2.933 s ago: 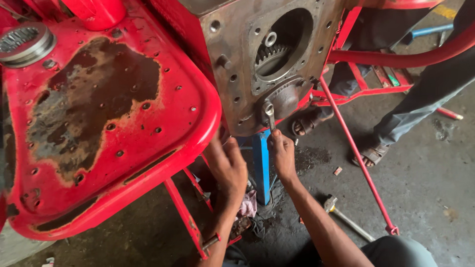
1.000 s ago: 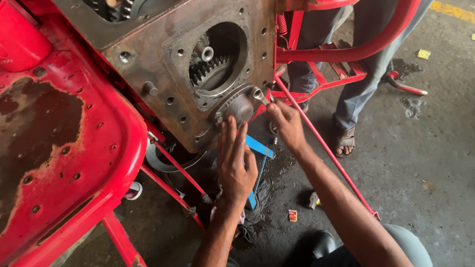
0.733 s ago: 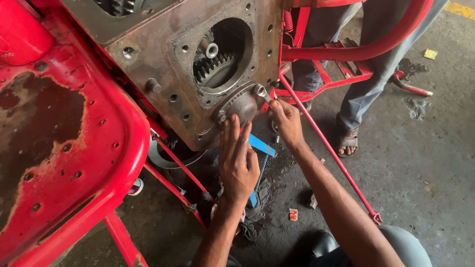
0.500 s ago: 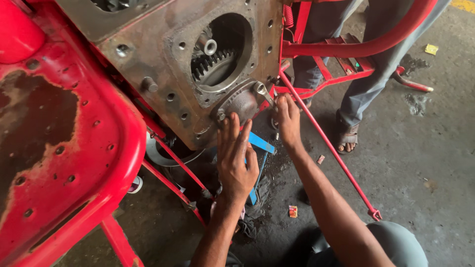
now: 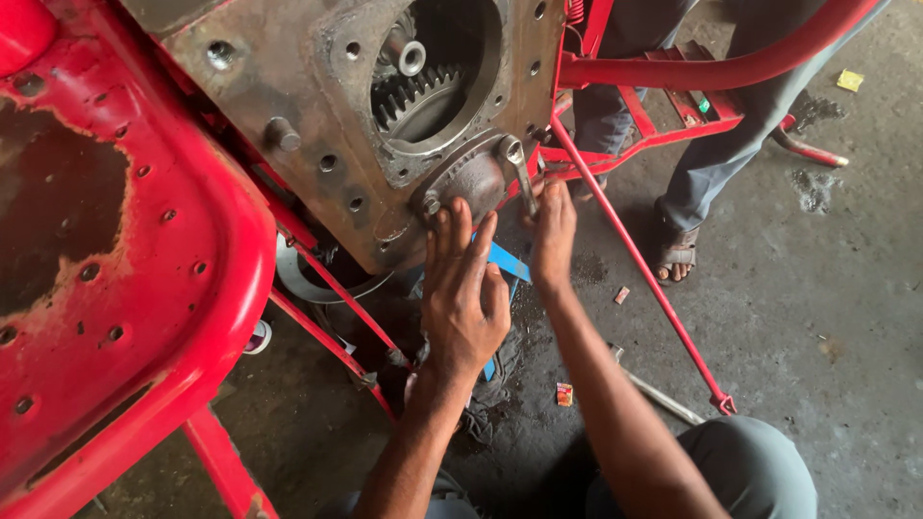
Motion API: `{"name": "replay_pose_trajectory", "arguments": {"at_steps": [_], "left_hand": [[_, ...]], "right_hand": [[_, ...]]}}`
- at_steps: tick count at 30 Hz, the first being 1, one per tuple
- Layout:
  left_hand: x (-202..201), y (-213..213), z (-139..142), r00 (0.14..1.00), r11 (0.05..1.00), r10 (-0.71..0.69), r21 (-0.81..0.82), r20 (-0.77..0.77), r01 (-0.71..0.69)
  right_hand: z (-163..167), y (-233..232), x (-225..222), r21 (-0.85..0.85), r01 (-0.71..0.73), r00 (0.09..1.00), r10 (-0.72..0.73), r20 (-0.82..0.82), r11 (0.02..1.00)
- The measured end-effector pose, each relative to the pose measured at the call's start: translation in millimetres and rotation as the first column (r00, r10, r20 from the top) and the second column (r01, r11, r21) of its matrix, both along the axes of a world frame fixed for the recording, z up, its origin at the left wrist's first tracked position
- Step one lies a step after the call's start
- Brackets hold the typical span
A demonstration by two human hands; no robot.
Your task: The person is repairing a red machine by inserting a metal part into a circular opening and tightening it with a wrench. They wipe the area with a cloth and continue to adjust the part.
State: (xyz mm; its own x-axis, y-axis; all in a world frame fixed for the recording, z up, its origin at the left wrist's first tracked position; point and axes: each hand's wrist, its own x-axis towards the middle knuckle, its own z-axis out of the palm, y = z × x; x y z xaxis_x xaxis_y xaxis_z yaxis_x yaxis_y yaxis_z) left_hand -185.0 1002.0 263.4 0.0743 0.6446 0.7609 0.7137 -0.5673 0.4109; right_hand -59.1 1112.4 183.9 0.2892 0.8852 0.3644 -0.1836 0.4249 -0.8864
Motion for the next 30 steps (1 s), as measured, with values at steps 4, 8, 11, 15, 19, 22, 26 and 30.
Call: {"name": "replay_pose_trajectory", "arguments": {"at_steps": [4,8,11,15,19,22,26,30], "left_hand": [[2.2,-3.2,6.6,1.000,1.000,-0.008,0.009,-0.002,0.008],[-2.1,-5.0,11.7,0.999,1.000,0.023,0.022,-0.048,-0.022],[-4.9,-5.7,8.8,0.998,1.000,0.019,0.016,-0.062,-0.018],[-3.5,-2.1,0.6,0.997,0.999,0.019,0.043,-0.073,-0.015],[-2.7,0.9,-7.0,0.996,0.998,0.030,0.064,-0.084,-0.024],[-3.1,2.5,-11.2,0.994,0.999,0.026,0.035,-0.106,-0.023],[-2.1,3.6,-14.1,0.996,0.999,0.024,0.051,-0.086,-0.020],[-2.2,1.6,-13.0,0.997,0.999,0.017,0.045,-0.077,-0.014]], "right_hand": [[-7.7,-5.2,-7.0,-0.068,-0.031,0.989,0.021,-0.143,0.997],[-15.7,9.4,6.4,-0.003,-0.187,0.982,0.186,-0.032,0.982],[-32.1,12.9,20.6,-0.028,-0.137,0.983,0.133,-0.130,0.990],[-67.0,-8.6,29.6,-0.202,0.064,0.997,-0.071,-0.026,0.977],[-91.2,-19.0,26.4,-0.189,-0.048,0.996,0.060,0.061,0.981],[-92.2,-11.4,26.2,-0.153,-0.040,0.987,0.063,0.148,0.987],[-72.1,3.7,44.8,-0.057,-0.017,0.928,0.037,0.372,0.998],[-44.3,20.4,71.9,0.019,-0.143,0.840,0.111,0.531,0.990]]}}
